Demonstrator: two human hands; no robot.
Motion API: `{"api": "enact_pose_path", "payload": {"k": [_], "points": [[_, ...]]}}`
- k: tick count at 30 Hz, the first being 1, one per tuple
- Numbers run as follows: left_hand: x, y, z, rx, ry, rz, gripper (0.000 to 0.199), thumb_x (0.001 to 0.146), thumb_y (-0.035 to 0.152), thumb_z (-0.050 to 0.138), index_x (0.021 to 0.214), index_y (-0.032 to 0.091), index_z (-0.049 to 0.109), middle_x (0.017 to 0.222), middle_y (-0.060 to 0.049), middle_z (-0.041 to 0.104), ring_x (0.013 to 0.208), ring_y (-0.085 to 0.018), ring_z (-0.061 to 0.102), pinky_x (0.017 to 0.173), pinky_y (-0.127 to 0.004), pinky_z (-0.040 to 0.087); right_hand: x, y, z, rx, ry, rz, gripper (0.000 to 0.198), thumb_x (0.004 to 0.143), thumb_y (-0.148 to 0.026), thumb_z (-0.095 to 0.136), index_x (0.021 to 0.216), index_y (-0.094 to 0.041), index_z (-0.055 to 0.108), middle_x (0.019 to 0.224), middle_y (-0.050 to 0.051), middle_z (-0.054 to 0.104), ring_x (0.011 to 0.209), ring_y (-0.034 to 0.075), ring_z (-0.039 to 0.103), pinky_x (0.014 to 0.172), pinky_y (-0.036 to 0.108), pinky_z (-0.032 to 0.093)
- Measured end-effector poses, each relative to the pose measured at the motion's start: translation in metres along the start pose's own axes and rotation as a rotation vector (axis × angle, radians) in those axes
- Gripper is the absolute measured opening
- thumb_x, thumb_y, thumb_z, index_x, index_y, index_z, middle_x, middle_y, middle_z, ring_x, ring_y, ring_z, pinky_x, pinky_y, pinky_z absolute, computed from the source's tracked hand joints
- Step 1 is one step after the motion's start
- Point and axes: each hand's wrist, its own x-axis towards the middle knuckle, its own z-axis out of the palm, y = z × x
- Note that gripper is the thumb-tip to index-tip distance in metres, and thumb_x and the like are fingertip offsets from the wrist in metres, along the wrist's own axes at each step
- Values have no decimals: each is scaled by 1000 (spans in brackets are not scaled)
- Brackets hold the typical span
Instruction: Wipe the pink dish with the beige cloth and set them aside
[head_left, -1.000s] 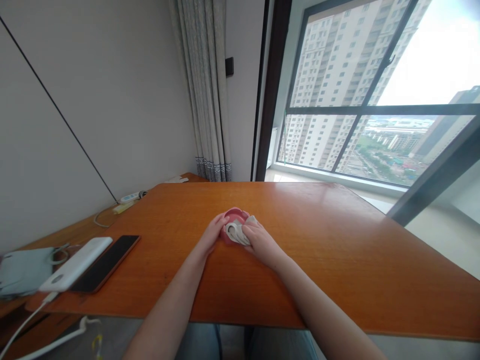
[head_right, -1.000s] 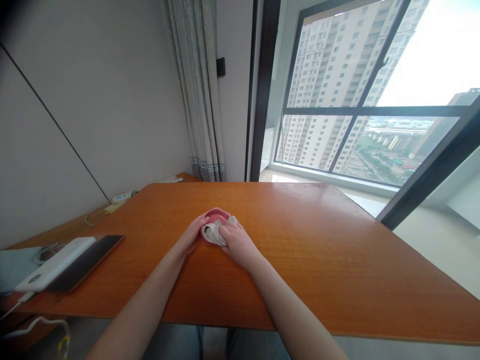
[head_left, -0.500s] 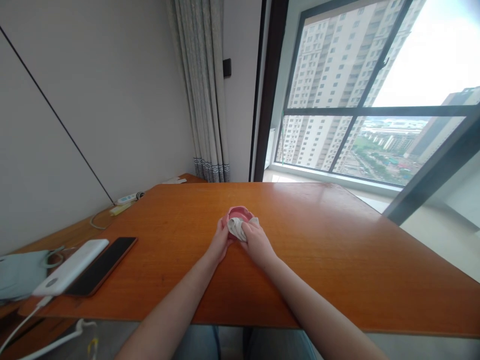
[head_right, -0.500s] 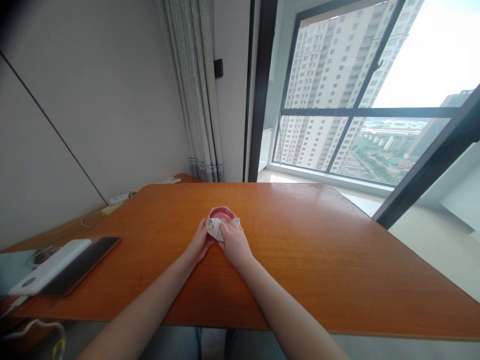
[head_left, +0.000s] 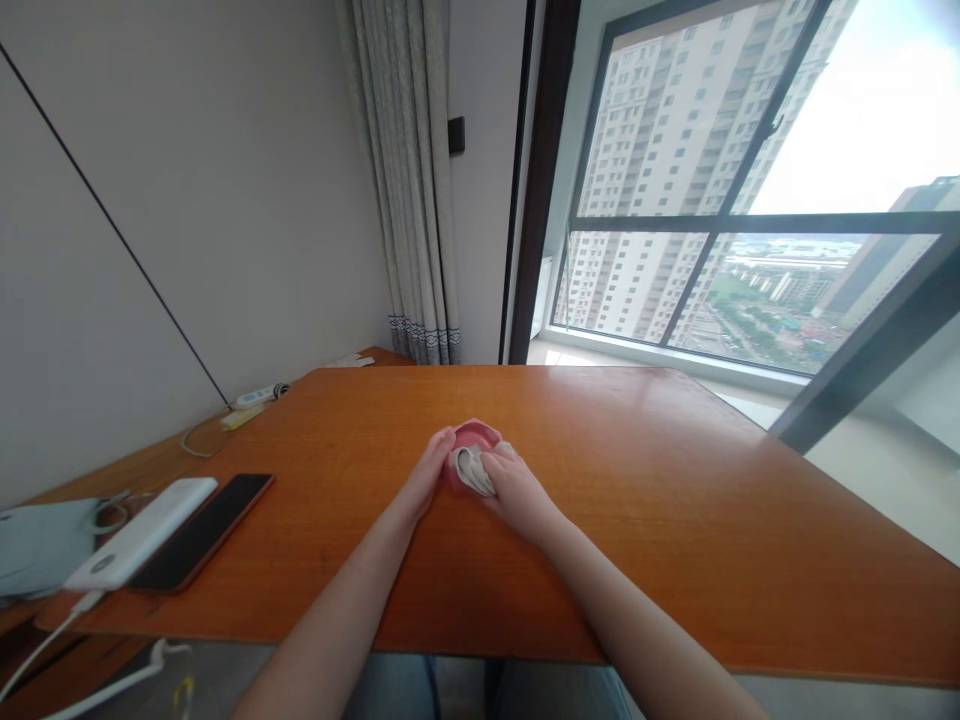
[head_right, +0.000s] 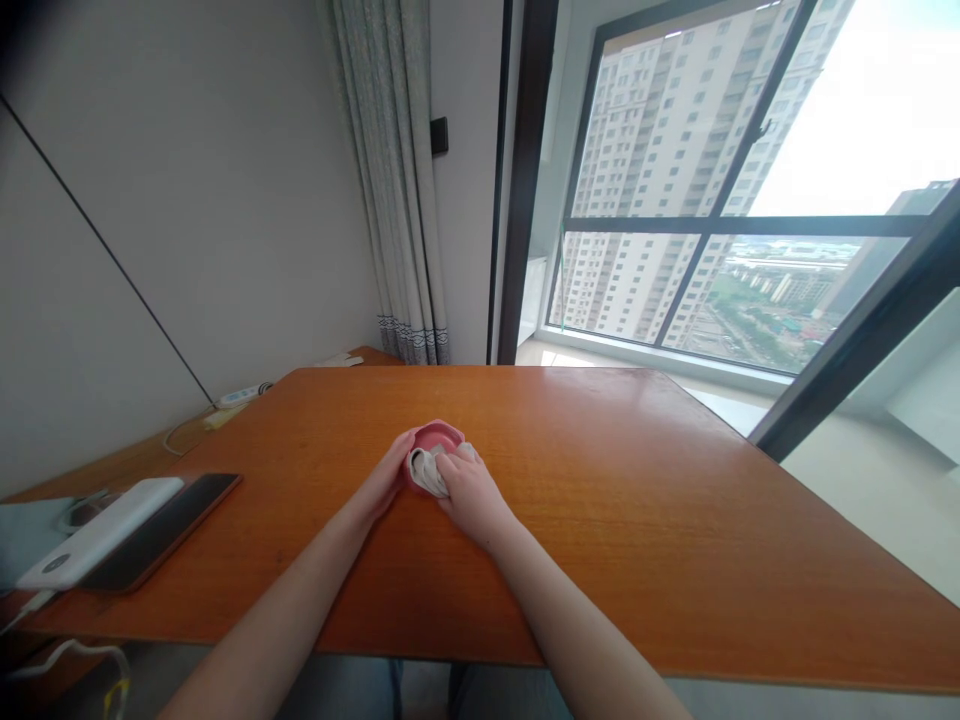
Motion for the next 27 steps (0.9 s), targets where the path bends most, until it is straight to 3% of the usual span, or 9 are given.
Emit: {"api": "enact_pose_path", "payload": {"k": [5, 11, 18, 23, 27], "points": [[-2, -26, 11, -99, 36, 0, 52, 73, 37, 69, 119, 28, 48, 116, -2, 58, 100, -17, 57, 83, -27, 45, 0, -3, 12, -79, 105, 88, 16, 69, -8, 52, 79, -20, 48, 79, 5, 55, 83, 22, 44, 84, 38, 37], [4, -24, -2, 98, 186, -17, 41, 73, 44, 64, 106, 22, 54, 97, -2, 60, 82, -15, 57, 67, -24, 45, 3, 3, 6, -22, 5, 31, 8, 75, -15, 54, 81, -20, 51, 78, 4, 57, 78, 20, 48, 81, 34, 38], [3, 3, -24, 246, -101, -296, 42, 73, 44, 64, 107, 19, 59, 101, -9, 65, 82, -20, 61, 59, -24, 46, -3, 5, -8, 41, -147, -35, 31, 76, -25, 62, 107, -20, 56, 98, 6, 62, 88, 20, 54, 82, 32, 37], [0, 0, -14, 97, -151, -230, 49, 79, 51, 56, 118, 23, 56, 114, -9, 62, 95, -23, 61, 67, -27, 49, -2, 3, -7, 22, -67, -12, 9, 78, -21, 56, 87, -19, 56, 83, 5, 60, 79, 20, 50, 74, 30, 38], [-6, -9, 8, -129, -208, -119, 48, 83, 47, 54, 126, 26, 50, 124, -6, 57, 109, -23, 55, 85, -33, 47, -1, 0, -6, -32, 79, -6, 8, 76, -13, 50, 77, -21, 50, 76, 4, 56, 79, 21, 46, 81, 34, 37]]}}
